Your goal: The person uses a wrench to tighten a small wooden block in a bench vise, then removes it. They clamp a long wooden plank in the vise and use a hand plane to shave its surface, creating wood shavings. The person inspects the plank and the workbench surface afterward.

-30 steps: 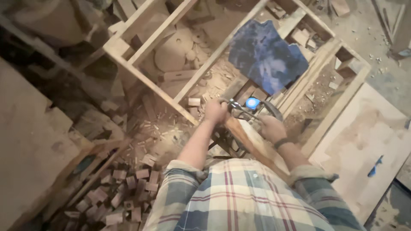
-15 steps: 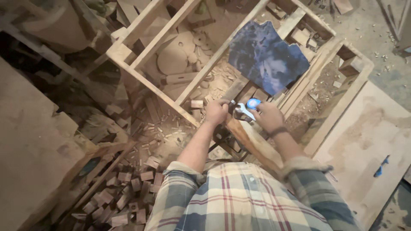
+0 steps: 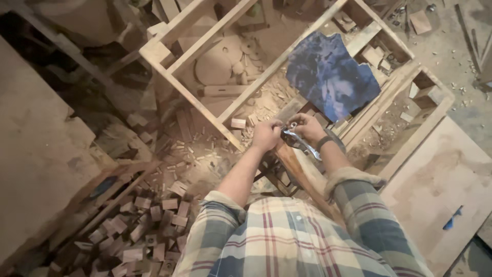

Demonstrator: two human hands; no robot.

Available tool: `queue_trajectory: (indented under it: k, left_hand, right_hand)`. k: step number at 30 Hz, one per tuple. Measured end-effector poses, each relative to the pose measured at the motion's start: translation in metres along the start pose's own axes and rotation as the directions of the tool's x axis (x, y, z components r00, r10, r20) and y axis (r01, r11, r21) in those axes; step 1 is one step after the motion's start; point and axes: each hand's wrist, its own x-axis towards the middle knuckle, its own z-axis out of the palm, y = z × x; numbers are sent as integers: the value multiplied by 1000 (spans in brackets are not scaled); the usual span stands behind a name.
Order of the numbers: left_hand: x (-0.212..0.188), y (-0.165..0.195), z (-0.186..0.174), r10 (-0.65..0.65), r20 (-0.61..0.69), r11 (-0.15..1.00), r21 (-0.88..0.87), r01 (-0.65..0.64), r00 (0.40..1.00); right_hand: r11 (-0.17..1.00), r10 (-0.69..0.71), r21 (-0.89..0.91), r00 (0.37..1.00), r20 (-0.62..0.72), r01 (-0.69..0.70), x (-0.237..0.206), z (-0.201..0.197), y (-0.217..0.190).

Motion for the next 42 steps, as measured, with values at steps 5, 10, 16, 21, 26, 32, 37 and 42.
queue_trajectory:
  k: [5, 10, 16, 21, 26, 32, 37, 42]
  left_hand:
    - [-1, 1, 1, -15, 41, 1000, 16, 15, 999]
    - [-3, -1, 6, -5, 62, 1000, 24, 3, 998]
    - [-3, -10, 9, 19, 73, 999, 45, -22, 997]
    - [-3, -7, 8, 32, 87, 997, 66, -38, 996]
    - [-10, -21, 7, 102, 129, 990, -109, -88, 986]
    - [-42, -59, -26, 113, 267, 934, -356, -10, 957]
    - [-57, -28, -27, 125, 231, 922, -387, -26, 965]
    - [-28, 35, -59, 619, 155, 758, 139, -637, 770]
  right_hand:
    - [932, 11, -339, 942, -335, -132, -11, -5, 15]
    - [674, -507, -720, 811, -290, 164, -53, -28, 52]
    - [701, -298, -710, 879, -372, -62, -182, -58, 113]
    - [551, -53, -768, 905, -423, -327, -256, -38, 161]
    - [493, -76, -746, 832, -550, -448, -274, -16, 166]
    - [445, -314, -789, 751, -581, -424, -299, 15, 137]
    - [551, -182, -655, 692, -698, -517, -313, 29, 126]
    - [716, -52, -484, 653, -756, -504, -321, 42, 133]
